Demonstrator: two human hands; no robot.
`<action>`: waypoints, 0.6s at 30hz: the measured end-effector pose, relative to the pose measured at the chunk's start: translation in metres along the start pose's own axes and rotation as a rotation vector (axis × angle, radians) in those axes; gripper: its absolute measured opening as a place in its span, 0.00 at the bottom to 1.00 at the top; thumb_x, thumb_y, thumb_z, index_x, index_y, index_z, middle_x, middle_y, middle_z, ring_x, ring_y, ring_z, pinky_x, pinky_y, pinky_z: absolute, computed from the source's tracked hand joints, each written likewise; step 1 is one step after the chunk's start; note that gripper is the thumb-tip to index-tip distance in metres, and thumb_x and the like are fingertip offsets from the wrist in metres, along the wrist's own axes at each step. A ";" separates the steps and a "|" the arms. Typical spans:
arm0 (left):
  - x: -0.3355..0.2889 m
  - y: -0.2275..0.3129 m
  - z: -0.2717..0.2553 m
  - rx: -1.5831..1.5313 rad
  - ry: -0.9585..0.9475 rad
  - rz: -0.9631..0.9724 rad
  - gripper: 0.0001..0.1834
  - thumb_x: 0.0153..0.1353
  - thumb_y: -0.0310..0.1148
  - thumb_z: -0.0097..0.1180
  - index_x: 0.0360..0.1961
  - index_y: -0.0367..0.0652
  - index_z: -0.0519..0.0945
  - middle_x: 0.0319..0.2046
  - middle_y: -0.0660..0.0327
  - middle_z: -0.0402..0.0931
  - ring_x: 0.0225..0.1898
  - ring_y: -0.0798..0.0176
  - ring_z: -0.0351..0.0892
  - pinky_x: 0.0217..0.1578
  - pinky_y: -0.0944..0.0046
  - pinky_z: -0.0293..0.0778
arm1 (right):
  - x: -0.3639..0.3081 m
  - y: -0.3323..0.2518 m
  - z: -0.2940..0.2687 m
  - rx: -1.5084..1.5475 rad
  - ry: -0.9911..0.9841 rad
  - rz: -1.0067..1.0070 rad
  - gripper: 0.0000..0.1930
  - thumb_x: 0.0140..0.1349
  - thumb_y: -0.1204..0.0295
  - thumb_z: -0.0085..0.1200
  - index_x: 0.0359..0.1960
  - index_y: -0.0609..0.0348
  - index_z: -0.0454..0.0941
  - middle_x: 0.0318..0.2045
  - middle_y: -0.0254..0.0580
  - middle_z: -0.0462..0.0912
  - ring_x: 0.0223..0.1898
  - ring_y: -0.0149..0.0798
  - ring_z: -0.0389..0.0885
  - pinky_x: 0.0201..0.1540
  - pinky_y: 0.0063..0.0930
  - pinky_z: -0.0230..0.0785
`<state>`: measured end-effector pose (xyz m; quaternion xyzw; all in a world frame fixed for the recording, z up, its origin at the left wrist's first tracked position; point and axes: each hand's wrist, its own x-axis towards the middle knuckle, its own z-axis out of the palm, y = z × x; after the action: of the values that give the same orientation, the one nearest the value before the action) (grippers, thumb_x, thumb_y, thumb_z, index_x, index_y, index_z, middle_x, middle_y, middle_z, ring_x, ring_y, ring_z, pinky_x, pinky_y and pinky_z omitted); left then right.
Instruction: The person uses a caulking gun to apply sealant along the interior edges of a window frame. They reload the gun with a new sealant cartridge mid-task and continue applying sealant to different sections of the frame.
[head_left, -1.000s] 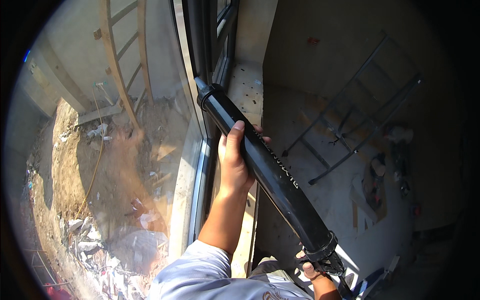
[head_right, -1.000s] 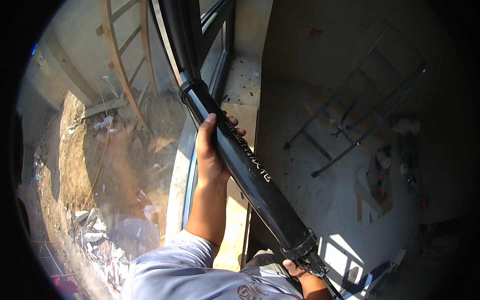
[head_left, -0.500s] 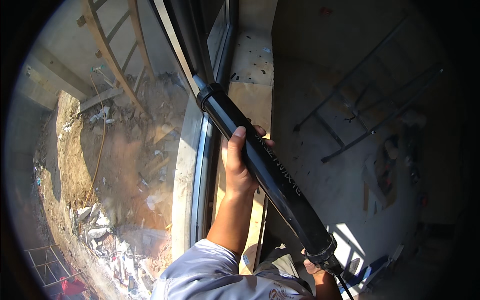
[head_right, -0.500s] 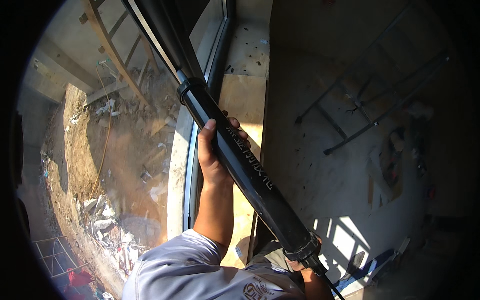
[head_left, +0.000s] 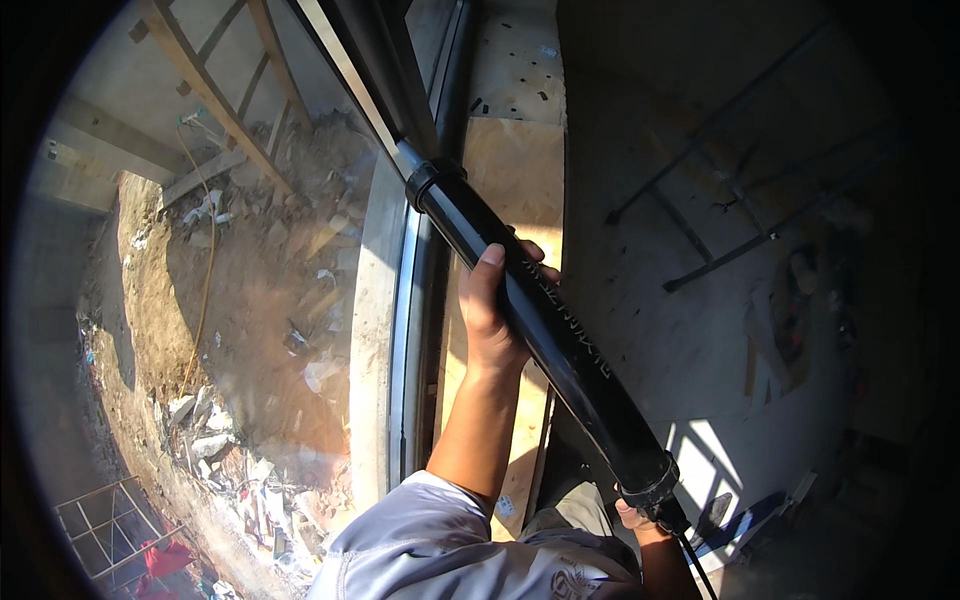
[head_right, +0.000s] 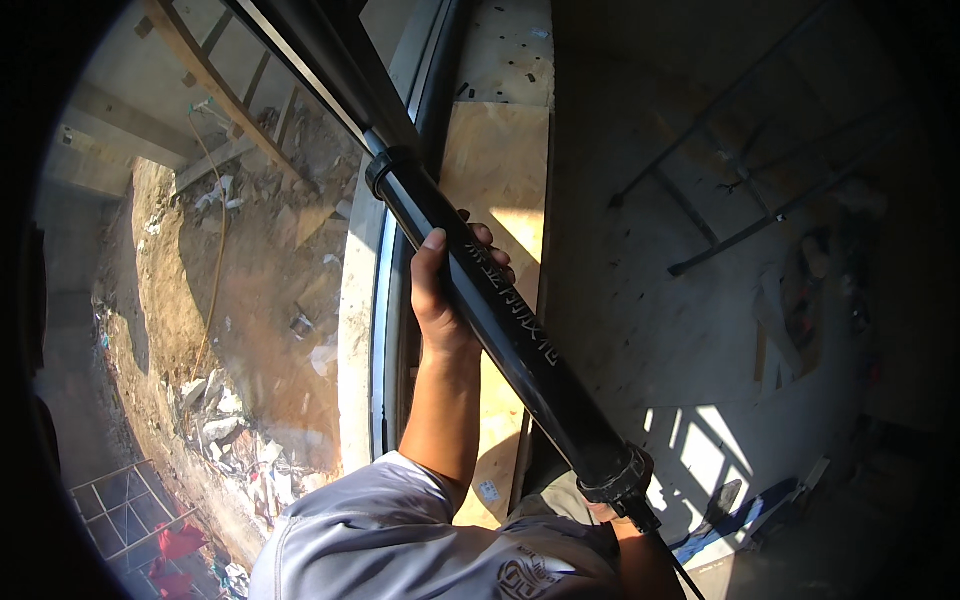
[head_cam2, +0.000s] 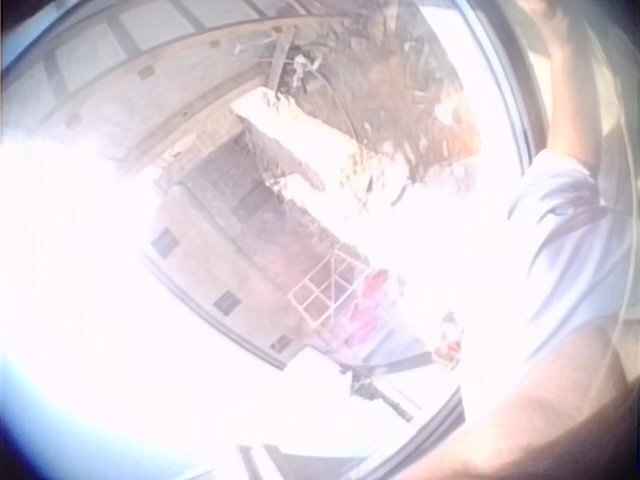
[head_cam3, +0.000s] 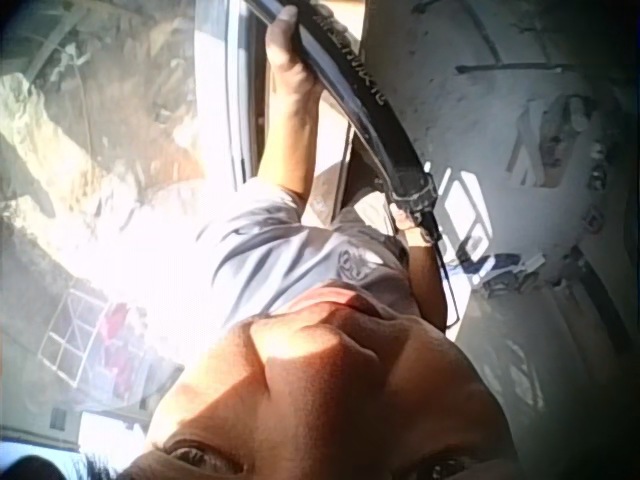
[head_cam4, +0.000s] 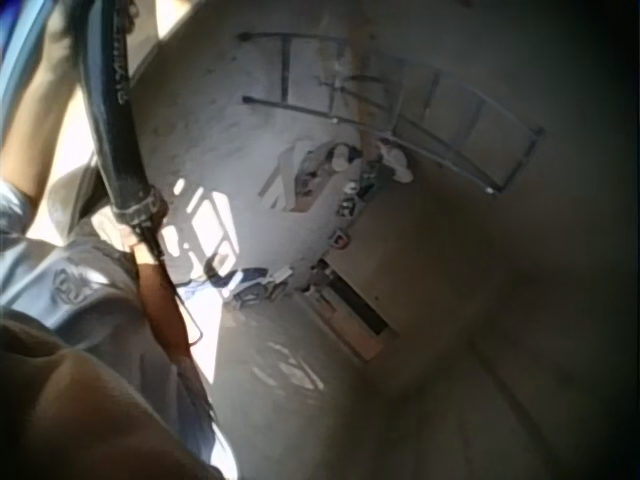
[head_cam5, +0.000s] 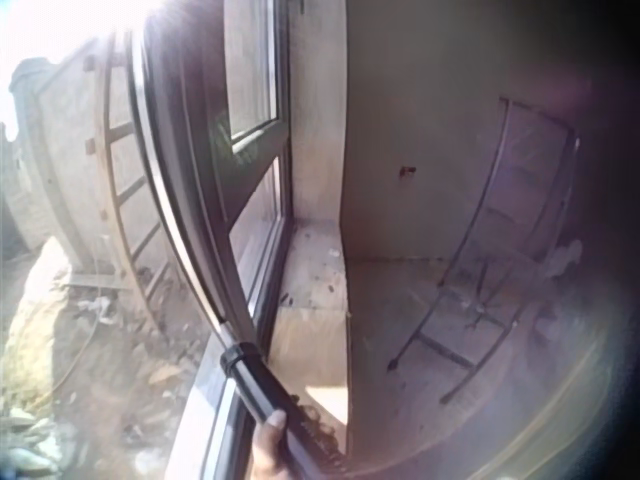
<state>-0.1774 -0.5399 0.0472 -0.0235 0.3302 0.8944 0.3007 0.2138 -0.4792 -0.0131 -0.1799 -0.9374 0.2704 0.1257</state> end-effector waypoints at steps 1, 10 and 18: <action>0.001 -0.003 -0.003 0.000 0.012 0.002 0.26 0.67 0.51 0.53 0.54 0.41 0.73 0.39 0.55 0.79 0.37 0.58 0.84 0.36 0.58 0.83 | -0.001 0.001 0.003 -0.085 0.045 -0.112 0.20 0.47 0.60 0.65 0.40 0.59 0.85 0.35 0.47 0.88 0.38 0.52 0.88 0.43 0.41 0.81; 0.006 -0.015 -0.025 -0.015 -0.001 -0.044 0.26 0.66 0.51 0.55 0.55 0.42 0.73 0.39 0.55 0.79 0.36 0.58 0.84 0.36 0.58 0.82 | 0.019 -0.014 0.016 0.224 0.068 0.210 0.11 0.51 0.66 0.65 0.32 0.58 0.83 0.26 0.40 0.84 0.30 0.52 0.84 0.36 0.39 0.78; 0.009 -0.024 -0.036 -0.030 0.037 -0.073 0.26 0.66 0.51 0.56 0.54 0.42 0.73 0.38 0.56 0.79 0.36 0.58 0.83 0.36 0.58 0.81 | 0.024 -0.013 0.024 0.247 0.108 0.176 0.11 0.49 0.66 0.64 0.31 0.59 0.81 0.24 0.42 0.82 0.26 0.53 0.81 0.32 0.39 0.75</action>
<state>-0.1773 -0.5423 0.0026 -0.0566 0.3214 0.8870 0.3267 0.1802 -0.4912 -0.0225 -0.2589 -0.8695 0.3836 0.1728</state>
